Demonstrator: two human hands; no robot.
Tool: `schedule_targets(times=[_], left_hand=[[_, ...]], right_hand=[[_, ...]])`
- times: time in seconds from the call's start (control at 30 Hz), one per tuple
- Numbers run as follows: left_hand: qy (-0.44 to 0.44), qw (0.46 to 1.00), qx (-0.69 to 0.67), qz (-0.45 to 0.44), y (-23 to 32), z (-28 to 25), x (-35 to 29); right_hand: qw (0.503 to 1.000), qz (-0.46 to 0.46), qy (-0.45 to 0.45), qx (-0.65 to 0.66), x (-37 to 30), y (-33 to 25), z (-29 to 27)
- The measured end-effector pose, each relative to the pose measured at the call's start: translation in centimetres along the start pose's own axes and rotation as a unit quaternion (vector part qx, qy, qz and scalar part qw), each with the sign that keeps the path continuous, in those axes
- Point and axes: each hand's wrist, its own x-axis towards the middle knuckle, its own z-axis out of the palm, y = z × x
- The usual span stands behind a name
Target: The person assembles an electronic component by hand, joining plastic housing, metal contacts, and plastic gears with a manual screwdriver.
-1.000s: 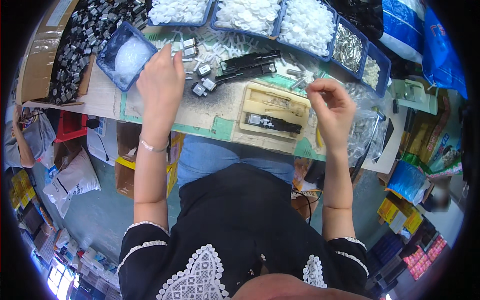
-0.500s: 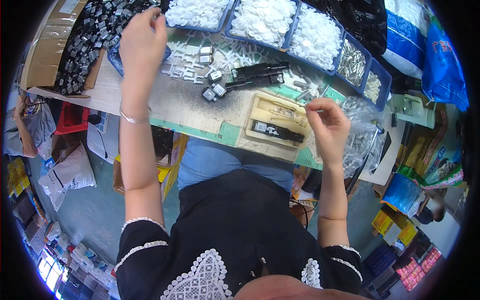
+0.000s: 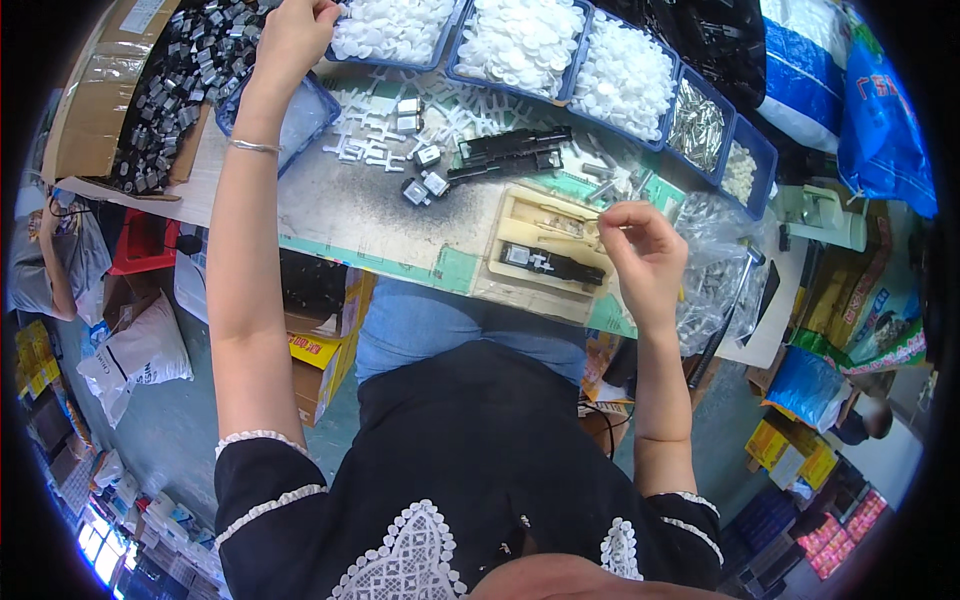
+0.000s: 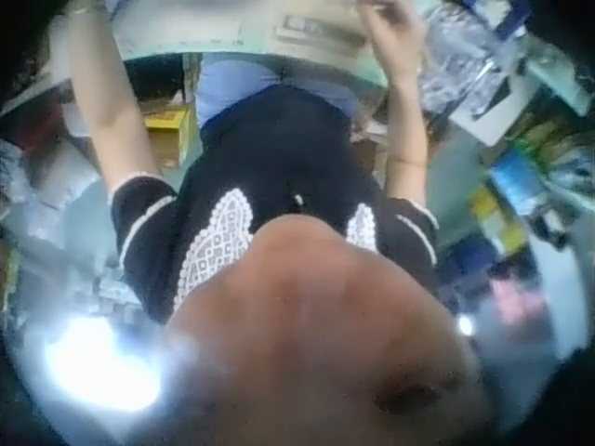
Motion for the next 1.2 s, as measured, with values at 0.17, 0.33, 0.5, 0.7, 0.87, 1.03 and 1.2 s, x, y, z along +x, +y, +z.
schedule_targets(times=[0.17, 0.33, 0.5, 0.7, 0.87, 1.03, 1.2], left_hand=[[0.009, 0.981, -0.192, 0.031, 7.6, -2.5, -5.3], [-0.189, 0.764, -0.617, -0.02, 17.1, -1.0, -15.7], [-0.211, 0.688, -0.693, -0.038, 19.3, -0.1, -19.4], [-0.177, 0.726, -0.665, 0.001, 19.6, -0.3, -20.0], [-0.164, 0.756, -0.633, 0.031, 19.4, 0.1, -20.5], [-0.169, 0.715, -0.678, 0.021, 19.9, 0.1, -20.9], [-0.166, 0.726, -0.667, 0.035, 19.9, 0.1, -20.9]], right_hand=[[0.989, -0.015, 0.018, 0.146, 0.3, -1.0, 1.2], [0.97, -0.107, 0.068, 0.207, 0.8, -3.3, 4.1], [0.976, -0.085, 0.046, 0.195, -0.4, -3.7, 3.6], [0.989, -0.116, 0.019, 0.092, -1.0, -4.4, 2.5], [0.99, -0.05, -0.015, 0.131, -1.5, -4.5, 1.9], [0.97, -0.03, 0.025, 0.239, -1.9, -4.0, 2.1], [0.969, -0.058, 0.034, 0.238, -2.1, -3.6, 2.3]])
